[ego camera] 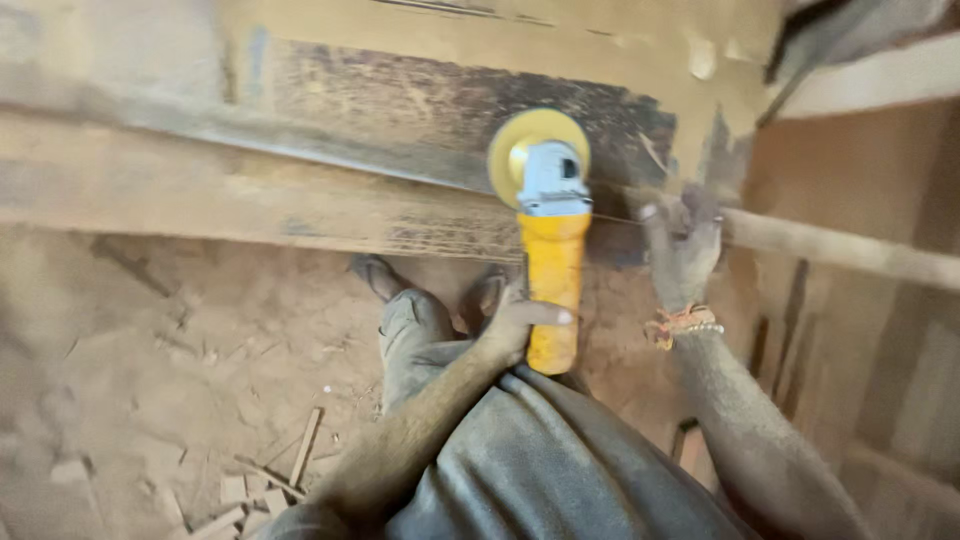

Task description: The person sands the surfaces of long wooden planks and other timber pieces using a power sander, moving the tool along the length and edges of the wood.

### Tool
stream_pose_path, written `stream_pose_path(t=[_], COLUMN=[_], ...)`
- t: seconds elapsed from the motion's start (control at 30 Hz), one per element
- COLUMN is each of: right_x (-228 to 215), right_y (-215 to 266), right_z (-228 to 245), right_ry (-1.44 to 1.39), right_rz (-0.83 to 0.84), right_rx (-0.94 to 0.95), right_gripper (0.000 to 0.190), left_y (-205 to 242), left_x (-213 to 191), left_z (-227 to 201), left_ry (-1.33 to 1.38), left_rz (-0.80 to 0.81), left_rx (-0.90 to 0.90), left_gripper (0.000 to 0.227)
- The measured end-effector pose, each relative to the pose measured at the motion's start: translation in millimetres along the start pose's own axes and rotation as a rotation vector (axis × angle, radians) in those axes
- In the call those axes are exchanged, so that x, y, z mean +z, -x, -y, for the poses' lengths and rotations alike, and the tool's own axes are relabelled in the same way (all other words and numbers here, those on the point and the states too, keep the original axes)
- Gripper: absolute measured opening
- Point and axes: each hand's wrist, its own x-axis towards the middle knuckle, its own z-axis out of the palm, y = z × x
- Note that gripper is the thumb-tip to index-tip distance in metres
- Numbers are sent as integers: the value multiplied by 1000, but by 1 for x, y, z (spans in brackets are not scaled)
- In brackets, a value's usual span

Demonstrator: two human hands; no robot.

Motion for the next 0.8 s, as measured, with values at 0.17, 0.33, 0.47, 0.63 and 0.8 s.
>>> stream_pose_path(t=[0.17,0.33,0.47,0.63,0.8], right_x=[69,145,159,146,89], right_y=[-11,-36,-46,-56,-58], right_z=[66,123,114,89,-2], right_ry=[398,651,580,629,615], right_rz=[307,614,548,649,619], right_rx=[-569,-624,-695,-648,-722], right_gripper=[90,99,81,75,82], left_y=[53,112,149,170,168], left_x=[-15,-31,-33,-32,-33], left_z=[-61,-94,-93,-92,-88], left_ry=[29,50,77,159,169], left_rz=[-148,-220,-356,-404,-380], left_rx=[410,635,763,793,800], left_gripper=[56,56,62,68,68])
